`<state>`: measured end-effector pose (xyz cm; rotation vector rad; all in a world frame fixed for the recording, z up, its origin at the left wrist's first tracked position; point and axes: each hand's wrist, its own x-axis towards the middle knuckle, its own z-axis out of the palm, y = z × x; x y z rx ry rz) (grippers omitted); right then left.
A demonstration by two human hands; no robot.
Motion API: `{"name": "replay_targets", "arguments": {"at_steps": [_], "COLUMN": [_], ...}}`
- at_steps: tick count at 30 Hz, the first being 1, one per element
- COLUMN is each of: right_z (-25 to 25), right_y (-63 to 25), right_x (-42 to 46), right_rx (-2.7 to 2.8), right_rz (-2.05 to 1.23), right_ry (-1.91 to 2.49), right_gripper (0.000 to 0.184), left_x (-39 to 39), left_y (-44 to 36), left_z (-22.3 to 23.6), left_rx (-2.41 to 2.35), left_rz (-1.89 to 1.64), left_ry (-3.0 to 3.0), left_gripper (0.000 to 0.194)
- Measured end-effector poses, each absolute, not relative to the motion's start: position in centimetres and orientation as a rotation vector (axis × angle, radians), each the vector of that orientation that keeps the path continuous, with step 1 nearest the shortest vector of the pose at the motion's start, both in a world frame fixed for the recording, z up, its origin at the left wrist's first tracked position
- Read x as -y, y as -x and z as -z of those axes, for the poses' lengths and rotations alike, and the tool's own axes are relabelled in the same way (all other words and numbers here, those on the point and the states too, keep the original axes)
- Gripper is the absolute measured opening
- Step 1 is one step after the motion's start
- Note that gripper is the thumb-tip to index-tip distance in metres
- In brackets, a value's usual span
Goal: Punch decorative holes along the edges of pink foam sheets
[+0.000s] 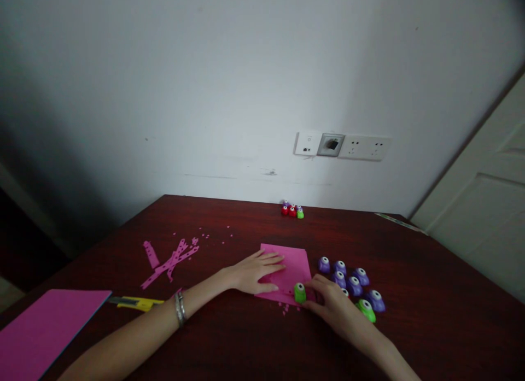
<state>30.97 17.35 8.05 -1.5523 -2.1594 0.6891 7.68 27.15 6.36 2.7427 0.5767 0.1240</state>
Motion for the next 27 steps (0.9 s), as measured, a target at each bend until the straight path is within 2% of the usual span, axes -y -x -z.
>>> {"name": "replay_targets", "arguments": {"at_steps": [11, 27], "right_z": [-8.06, -7.79], "right_y": [-30.69, -30.61], "right_x": [-17.28, -17.06], "right_rx": [2.121, 2.107], "right_rz": [-0.733, -0.745], "right_ry": [1.518, 1.502], "right_gripper": [0.014, 0.018], "left_x": [-26.87, -26.83], "left_y": [-7.73, -7.75], "left_z": [-6.24, -6.31], "left_rx": [-0.571, -0.574], "left_rz": [-0.311, -0.341], "left_ry": [-2.777, -2.78], "left_gripper": [0.058, 0.055]}}
